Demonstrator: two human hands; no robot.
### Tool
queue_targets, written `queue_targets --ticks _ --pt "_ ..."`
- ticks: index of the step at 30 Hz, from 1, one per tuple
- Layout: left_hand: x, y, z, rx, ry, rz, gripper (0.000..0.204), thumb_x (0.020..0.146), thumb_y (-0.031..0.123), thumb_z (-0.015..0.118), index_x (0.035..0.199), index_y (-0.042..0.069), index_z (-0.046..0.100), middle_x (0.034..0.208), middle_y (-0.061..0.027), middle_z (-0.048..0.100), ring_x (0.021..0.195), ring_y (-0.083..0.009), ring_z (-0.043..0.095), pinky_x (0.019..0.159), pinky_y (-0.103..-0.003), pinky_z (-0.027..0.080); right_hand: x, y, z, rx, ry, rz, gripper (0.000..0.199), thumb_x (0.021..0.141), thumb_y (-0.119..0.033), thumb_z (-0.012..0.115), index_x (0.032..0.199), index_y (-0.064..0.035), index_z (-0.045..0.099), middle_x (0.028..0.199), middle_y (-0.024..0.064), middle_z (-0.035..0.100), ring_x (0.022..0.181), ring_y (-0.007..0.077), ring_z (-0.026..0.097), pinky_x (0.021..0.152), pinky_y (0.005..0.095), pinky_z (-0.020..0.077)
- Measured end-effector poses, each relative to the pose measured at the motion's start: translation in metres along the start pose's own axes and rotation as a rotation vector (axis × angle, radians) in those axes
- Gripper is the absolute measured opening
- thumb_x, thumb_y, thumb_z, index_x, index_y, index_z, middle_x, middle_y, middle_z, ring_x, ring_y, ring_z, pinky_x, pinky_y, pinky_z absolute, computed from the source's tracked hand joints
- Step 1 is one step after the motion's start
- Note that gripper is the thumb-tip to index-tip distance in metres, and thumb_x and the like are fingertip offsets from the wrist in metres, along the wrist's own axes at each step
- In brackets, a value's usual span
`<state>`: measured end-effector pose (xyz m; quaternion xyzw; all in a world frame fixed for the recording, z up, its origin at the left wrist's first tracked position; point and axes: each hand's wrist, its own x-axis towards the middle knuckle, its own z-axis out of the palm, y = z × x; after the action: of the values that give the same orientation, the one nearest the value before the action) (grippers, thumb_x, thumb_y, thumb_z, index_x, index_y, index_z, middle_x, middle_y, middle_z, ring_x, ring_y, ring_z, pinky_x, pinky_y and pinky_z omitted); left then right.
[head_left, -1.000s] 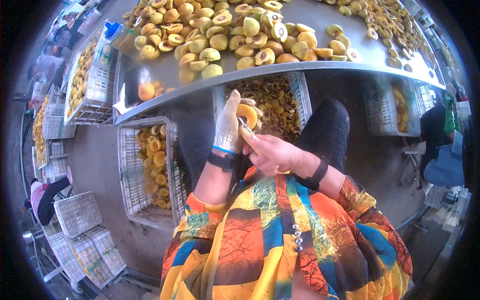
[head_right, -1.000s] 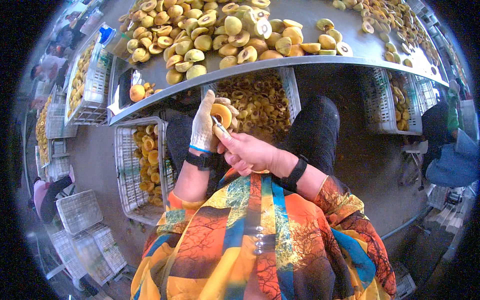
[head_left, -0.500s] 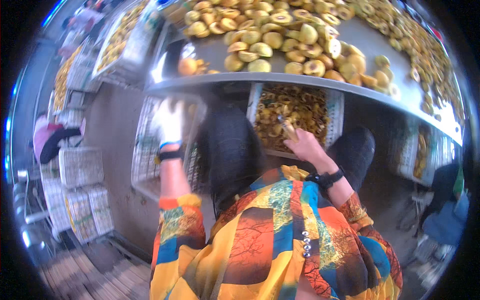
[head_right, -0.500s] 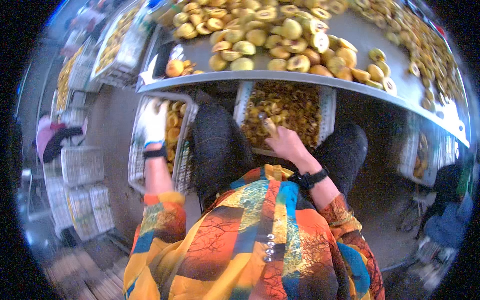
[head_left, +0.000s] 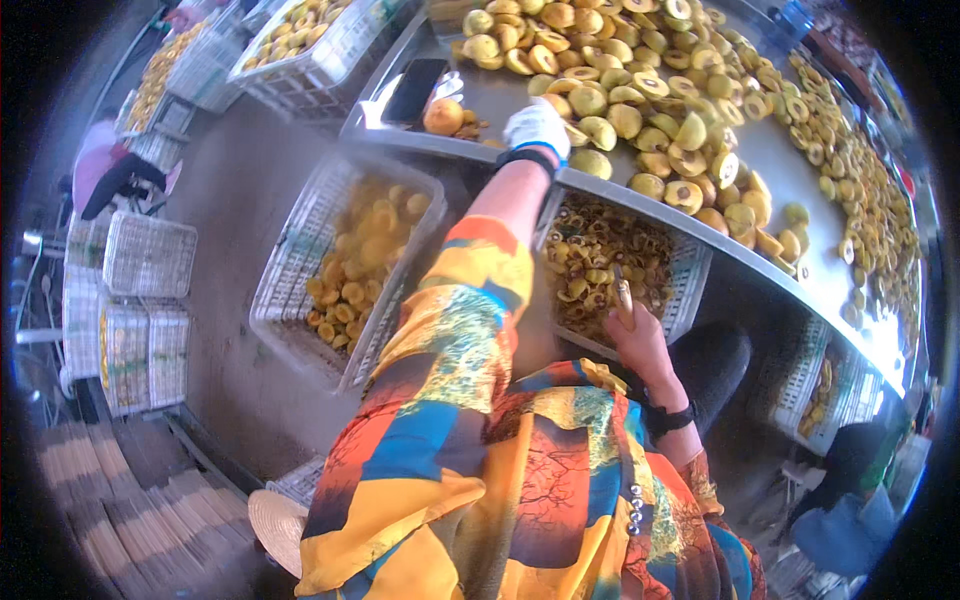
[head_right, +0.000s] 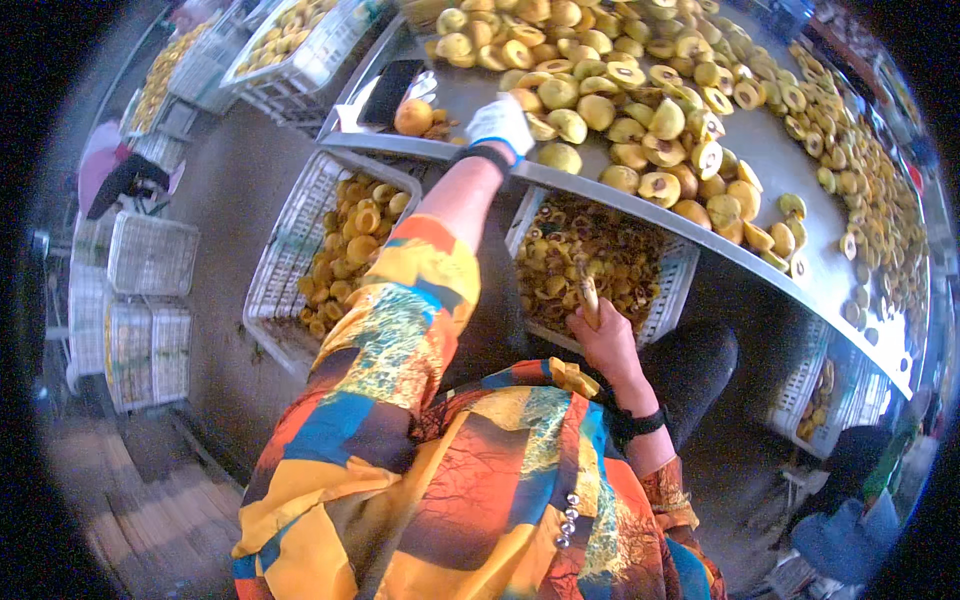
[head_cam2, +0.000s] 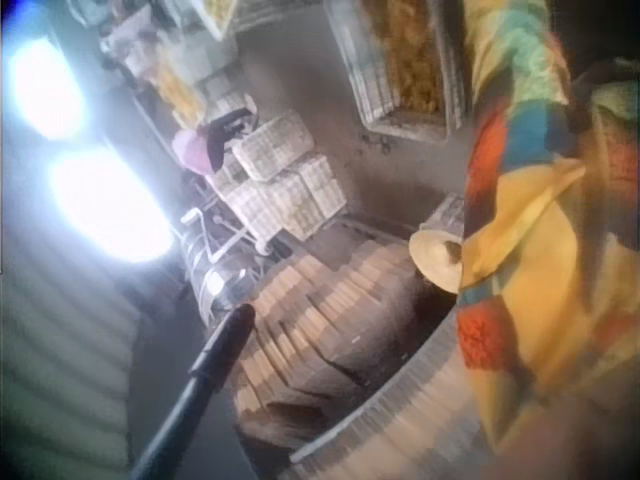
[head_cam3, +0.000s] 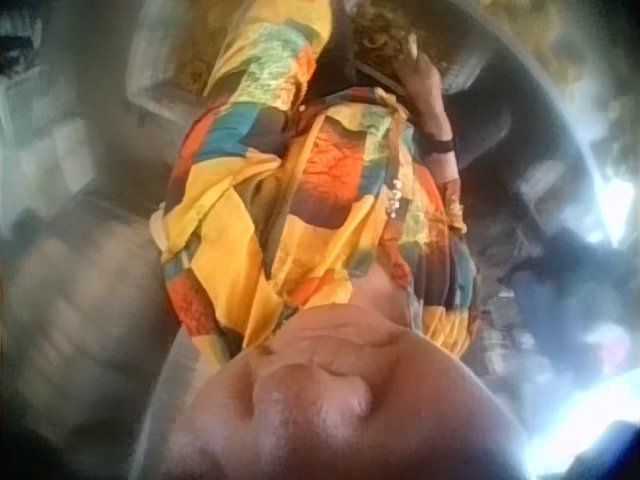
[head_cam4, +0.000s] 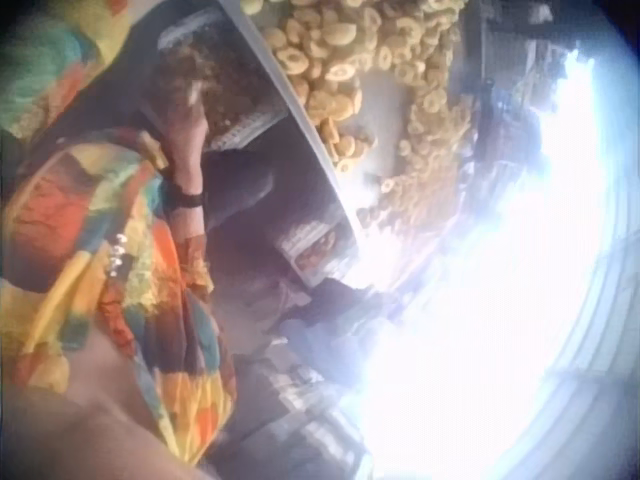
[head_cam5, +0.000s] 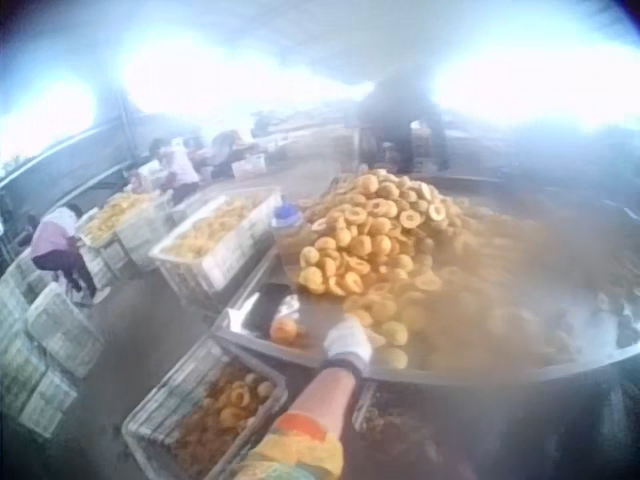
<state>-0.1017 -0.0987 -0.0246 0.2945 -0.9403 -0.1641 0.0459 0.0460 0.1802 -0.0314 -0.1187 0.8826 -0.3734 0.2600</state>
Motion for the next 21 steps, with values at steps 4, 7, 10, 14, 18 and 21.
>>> queue_targets --ticks 4,7,10,14,18,21 --pt "-0.040 -0.015 -0.033 -0.410 0.345 0.294 0.033 0.077 0.022 0.061 0.103 0.003 0.057 0.086 -0.0135 0.065 0.079 -0.0277 0.065 0.064 -0.038 0.052 0.005 -0.012 -0.001 0.053 0.121 -0.137 0.034 0.079 -0.027 0.063 0.092 0.0015 0.050 0.078 0.0268 0.059 0.076 0.0438 0.058 0.063 0.0443 0.0464" --pt "-0.078 -0.014 -0.047 -1.722 -0.324 0.005 0.040 0.084 0.035 0.054 0.106 0.002 0.054 0.090 -0.0165 0.062 0.075 -0.0278 0.063 0.046 -0.027 0.046 0.008 -0.033 -0.006 0.028 0.219 -0.305 0.040 0.081 -0.033 0.063 0.093 0.0025 0.048 0.069 0.0269 0.057 0.069 0.0439 0.059 0.056 0.0453 0.0467" --pt "-0.117 -0.006 -0.042 -1.956 -0.585 -0.126 0.049 0.087 0.051 0.046 0.106 0.007 0.054 0.087 -0.0163 0.062 0.068 -0.0267 0.062 0.041 -0.023 0.042 0.008 -0.057 -0.010 0.094 0.235 -0.327 0.038 0.085 -0.034 0.058 0.087 0.0013 0.045 0.062 0.0246 0.056 0.062 0.0445 0.057 0.051 0.0478 0.0447" --pt "-0.150 0.013 -0.024 -1.943 -0.556 -0.272 0.047 0.091 0.048 0.042 0.100 0.004 0.056 0.084 -0.0177 0.062 0.070 -0.0276 0.060 0.064 -0.036 0.051 0.012 -0.051 -0.003 -0.015 0.309 -0.387 0.038 0.087 -0.035 0.054 0.081 -0.0003 0.041 0.057 0.0222 0.054 0.057 0.0431 0.056 0.047 0.0484 0.0431" --pt "-0.170 0.023 -0.017 -1.920 -0.506 -0.207 0.043 0.092 0.043 0.042 0.104 0.003 0.053 0.086 -0.0163 0.061 0.070 -0.0272 0.060 0.063 -0.035 0.051 0.005 -0.046 0.001 -0.066 0.324 -0.348 0.035 0.089 -0.032 0.052 0.084 0.0000 0.040 0.056 0.0222 0.054 0.055 0.0424 0.056 0.046 0.0481 0.0434" --pt "-0.177 0.027 -0.012 -1.833 -0.403 -0.149 0.039 0.093 0.039 0.043 0.106 0.003 0.051 0.086 -0.0153 0.061 0.069 -0.0266 0.060 0.063 -0.035 0.051 0.000 -0.044 0.002 -0.062 0.333 -0.330 0.033 0.089 -0.030 0.053 0.084 0.0003 0.040 0.056 0.0226 0.054 0.055 0.0425 0.056 0.047 0.0484 0.0434"
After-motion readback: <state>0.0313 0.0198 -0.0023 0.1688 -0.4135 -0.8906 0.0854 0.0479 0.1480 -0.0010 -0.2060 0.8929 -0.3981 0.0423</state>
